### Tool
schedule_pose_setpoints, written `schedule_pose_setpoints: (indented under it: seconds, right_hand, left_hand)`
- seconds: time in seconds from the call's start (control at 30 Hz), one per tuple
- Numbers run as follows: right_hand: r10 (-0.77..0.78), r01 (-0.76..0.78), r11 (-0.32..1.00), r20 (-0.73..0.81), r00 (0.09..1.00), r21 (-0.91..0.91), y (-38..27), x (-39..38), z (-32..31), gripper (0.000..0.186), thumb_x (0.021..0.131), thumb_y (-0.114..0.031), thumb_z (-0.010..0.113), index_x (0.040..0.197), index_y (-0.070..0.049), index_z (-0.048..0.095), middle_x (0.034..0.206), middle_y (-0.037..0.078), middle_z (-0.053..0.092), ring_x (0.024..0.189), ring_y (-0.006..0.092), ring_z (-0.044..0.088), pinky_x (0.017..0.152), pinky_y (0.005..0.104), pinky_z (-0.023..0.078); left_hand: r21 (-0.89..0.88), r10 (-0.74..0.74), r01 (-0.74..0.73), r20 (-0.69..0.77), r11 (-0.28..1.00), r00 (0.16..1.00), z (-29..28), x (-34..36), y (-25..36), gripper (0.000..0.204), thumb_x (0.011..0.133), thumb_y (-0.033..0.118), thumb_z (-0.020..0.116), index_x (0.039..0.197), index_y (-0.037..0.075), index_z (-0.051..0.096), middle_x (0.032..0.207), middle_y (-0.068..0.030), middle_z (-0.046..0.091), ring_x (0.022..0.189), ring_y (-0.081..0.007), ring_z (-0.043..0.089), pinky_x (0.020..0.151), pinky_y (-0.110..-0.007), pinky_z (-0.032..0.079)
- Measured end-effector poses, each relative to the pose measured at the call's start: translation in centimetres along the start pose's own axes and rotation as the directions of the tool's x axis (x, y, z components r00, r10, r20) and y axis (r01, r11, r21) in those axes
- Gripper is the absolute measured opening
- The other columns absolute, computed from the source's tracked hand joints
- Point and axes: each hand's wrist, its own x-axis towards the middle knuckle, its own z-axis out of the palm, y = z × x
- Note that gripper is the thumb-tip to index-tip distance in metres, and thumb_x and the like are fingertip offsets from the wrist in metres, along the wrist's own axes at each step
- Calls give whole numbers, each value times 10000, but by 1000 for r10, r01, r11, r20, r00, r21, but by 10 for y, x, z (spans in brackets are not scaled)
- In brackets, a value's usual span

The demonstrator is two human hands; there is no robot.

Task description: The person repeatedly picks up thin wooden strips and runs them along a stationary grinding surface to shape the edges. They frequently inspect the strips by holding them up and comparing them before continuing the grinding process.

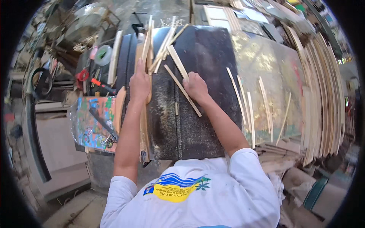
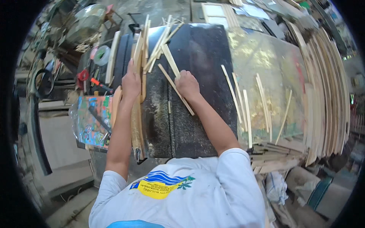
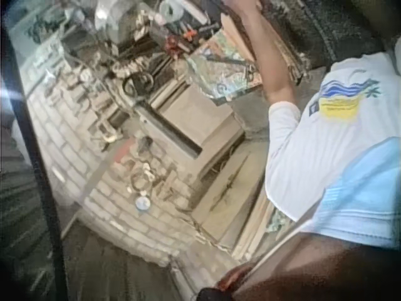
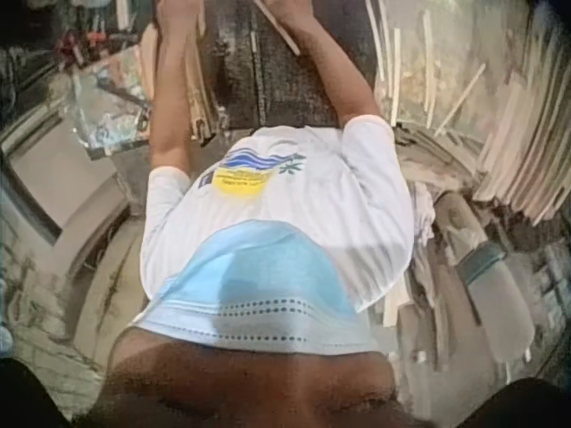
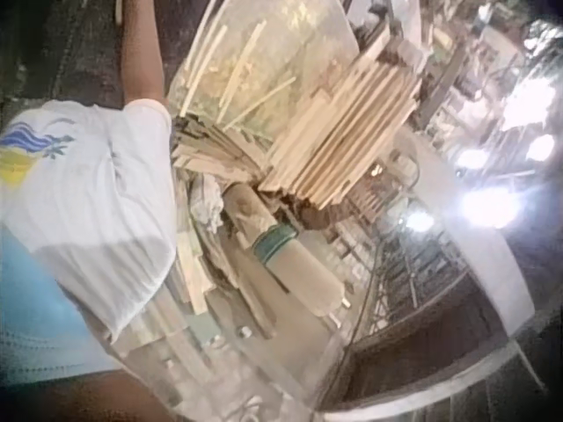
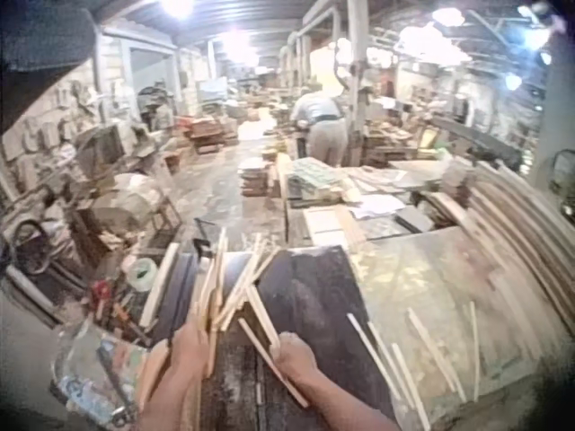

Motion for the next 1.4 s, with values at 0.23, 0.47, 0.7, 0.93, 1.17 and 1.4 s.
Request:
schedule_pose_setpoints:
  seconds: [0.23,0.47,0.7,0.93,1.17,1.4]
  right_hand:
    - [240,-238,970,-373,896,52,153,-93,-104,269,913,-243,755,1069,-24,748,1074,192,721,1093,401,656,943,512,517]
    - [429,-534,790,-350,833,-302,284,-196,-224,245,898,-233,788,982,-30,681,999,183,686,1005,394,656,904,495,517]
    - [362,-419,869,-239,901,-264,287,-187,-239,214,941,-204,747,1052,-31,687,922,155,697,835,338,684,767,443,541]
    - [420,-352,494,136,897,795,76,-157,-167,162,1061,-164,662,1145,-27,679,957,41,725,866,124,698,775,309,593]
    - [-1,-372,-37,372,928,928,-66,-169,-88,220,1077,-161,643,1241,-19,606,1077,91,724,942,168,729,826,337,638]
    - [-213,-501,-163,465,859,850,-122,-179,-54,228,1062,-187,668,1227,-48,593,1100,102,728,966,188,741,859,354,647]
  left_hand:
    - [-375,42,69,279,924,959,6,-70,53,620,1000,40,509,1613,71,418,1076,-292,713,843,-390,727,788,-452,562]
    - [-520,128,119,416,846,900,9,-136,64,601,1003,47,530,1596,32,434,944,-195,675,740,-241,676,720,-372,548]
    - [-576,81,230,463,784,883,3,-170,74,561,1006,54,549,1556,-14,459,860,-86,651,641,-135,612,604,-319,523]
    - [-786,-74,528,535,321,841,-13,-209,84,406,1011,84,627,1393,3,516,860,-17,618,616,-67,571,546,-231,486]
    - [-819,-151,565,550,94,822,-51,-239,74,567,960,270,816,1388,56,512,987,-14,678,655,-56,586,573,-210,489]
    - [-859,-207,510,505,-34,838,-86,-270,37,651,915,308,869,1384,55,495,975,6,659,755,-51,602,605,-210,492]
